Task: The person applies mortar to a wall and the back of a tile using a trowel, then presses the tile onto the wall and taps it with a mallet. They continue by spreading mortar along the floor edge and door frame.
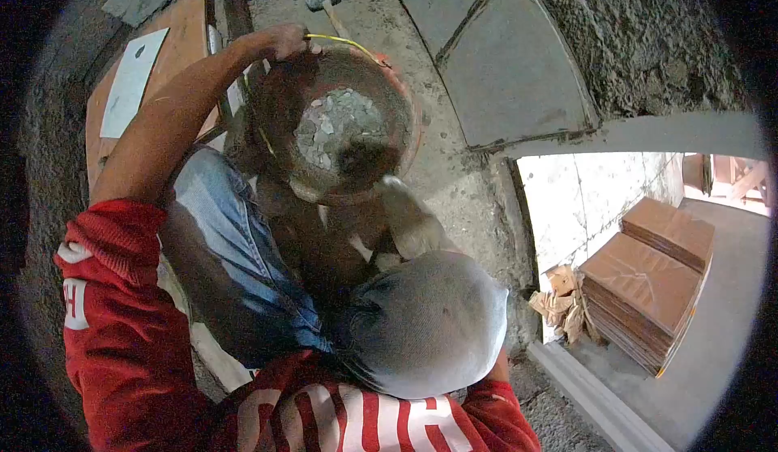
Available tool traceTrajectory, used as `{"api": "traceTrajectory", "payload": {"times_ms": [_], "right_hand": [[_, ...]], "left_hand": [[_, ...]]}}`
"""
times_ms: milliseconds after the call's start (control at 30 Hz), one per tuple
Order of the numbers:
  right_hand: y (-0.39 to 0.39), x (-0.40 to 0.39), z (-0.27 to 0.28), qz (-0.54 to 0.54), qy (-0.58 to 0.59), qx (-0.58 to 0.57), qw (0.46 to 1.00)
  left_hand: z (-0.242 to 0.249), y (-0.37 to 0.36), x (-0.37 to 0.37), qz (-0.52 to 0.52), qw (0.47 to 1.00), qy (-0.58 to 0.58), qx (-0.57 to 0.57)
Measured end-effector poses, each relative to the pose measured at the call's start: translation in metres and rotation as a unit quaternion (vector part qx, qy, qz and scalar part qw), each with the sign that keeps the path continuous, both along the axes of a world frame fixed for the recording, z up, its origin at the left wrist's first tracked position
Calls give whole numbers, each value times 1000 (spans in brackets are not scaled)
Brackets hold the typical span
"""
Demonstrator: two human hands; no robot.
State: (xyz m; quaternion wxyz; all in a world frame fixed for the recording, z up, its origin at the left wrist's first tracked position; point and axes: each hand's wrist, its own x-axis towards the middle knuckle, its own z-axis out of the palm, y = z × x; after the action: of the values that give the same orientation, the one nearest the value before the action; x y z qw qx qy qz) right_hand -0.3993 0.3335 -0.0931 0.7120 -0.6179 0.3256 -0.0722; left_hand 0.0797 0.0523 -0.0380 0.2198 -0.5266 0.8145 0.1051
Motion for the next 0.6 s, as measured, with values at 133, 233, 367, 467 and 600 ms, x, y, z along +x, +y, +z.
{"api": "traceTrajectory", "payload": {"times_ms": [133,233,367,467,600], "right_hand": [[35,-26,17,-22,43,23,999],[44,-31,24,-43,73,49,995],[4,-69,37,-73,115,81,987],[-9,-130,61,-95,145,98,980],[-55,-99,115,-46,157,228,960]], "left_hand": [[26,13,-15,118,992,50,14],[22,14,-15,113,989,90,0],[56,24,-51,72,996,29,-35],[63,28,-61,77,995,52,-46],[69,38,-64,41,991,67,-104]]}}
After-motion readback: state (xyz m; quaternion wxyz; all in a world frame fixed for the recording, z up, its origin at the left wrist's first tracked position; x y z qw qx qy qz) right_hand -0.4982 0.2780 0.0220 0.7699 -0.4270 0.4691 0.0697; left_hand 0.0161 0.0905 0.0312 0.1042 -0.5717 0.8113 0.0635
